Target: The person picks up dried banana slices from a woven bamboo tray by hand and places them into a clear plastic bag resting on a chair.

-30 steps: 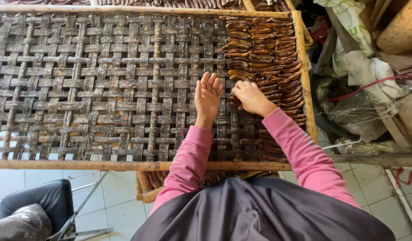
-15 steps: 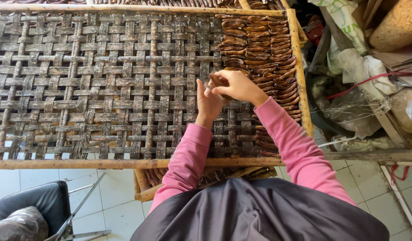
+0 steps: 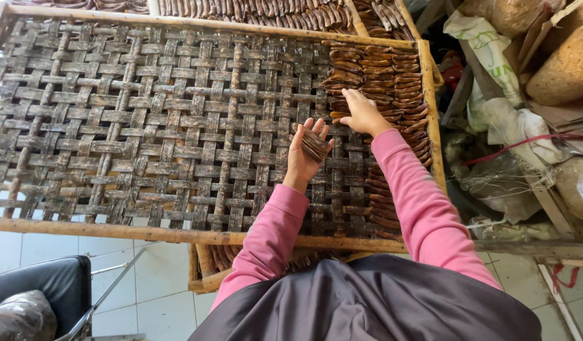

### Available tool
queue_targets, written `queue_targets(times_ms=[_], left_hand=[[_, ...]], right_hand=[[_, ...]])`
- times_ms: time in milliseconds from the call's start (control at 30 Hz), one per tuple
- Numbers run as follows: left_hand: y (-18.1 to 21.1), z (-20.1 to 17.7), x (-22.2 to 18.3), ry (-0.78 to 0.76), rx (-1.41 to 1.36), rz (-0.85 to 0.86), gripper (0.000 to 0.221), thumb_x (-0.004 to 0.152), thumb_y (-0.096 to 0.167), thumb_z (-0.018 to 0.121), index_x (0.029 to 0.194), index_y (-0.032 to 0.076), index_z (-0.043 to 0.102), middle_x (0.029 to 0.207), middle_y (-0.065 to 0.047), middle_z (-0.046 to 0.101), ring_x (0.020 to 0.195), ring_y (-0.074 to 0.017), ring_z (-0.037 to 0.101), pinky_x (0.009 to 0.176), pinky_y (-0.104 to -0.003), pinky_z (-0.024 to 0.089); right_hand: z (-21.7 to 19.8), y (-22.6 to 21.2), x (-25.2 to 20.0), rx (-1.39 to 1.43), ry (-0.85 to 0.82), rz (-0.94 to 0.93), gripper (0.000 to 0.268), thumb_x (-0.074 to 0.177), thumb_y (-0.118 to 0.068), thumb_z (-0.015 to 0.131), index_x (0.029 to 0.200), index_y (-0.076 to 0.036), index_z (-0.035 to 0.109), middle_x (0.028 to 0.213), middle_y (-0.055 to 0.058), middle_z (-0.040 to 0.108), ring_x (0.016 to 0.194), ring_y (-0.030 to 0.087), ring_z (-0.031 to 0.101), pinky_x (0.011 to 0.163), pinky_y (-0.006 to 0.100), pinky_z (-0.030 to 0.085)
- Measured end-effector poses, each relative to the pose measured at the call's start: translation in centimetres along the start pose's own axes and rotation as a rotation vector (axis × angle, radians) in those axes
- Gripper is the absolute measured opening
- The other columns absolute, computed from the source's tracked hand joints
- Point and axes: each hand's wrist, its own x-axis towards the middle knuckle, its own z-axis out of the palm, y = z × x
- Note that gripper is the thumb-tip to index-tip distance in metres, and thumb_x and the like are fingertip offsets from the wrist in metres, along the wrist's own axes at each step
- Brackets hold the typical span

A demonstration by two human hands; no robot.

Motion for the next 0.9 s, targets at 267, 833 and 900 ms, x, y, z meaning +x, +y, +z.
queue_targets(times_ms=[267,833,900], left_hand=[[0.1,-0.1,0.6,0.035,0.011,0.002,0.057,0.106,0.042,0.051,0.152,0.012,0.04,0.15,-0.013,0.051,0.135,-0.0277,0.052,0.106,-0.054,0.051],[-0.3,-0.7,0.8,0.069,0.013,-0.01,0.055,0.105,0.041,0.052,0.151,0.013,0.041,0.148,-0.012,0.053,0.134,-0.026,0.053,0.106,-0.052,0.051],[-0.6,-1.0,0.8,0.082,0.037,-0.007,0.054,0.105,0.041,0.053,0.15,0.014,0.042,0.147,-0.01,0.053,0.134,-0.0253,0.053,0.105,-0.051,0.051]], right_hand=[[-0.2,-0.7,1.2,-0.127,-0.184,0.149,0.072,0.081,-0.03,0.087,0.143,-0.016,0.055,0.139,0.012,0.055,0.135,0.034,0.046,0.113,0.052,0.033],[-1.8,-4.5,-2.6,-0.143,0.01,-0.011,0.029,0.085,-0.012,0.077,0.113,-0.01,0.07,0.106,0.011,0.071,0.103,0.033,0.067,0.096,0.051,0.042],[-4.1,-5.5,-2.6,-0.033,0.045,-0.017,0.029,0.087,-0.014,0.079,0.113,-0.005,0.069,0.106,0.014,0.072,0.1,0.033,0.068,0.093,0.052,0.044]])
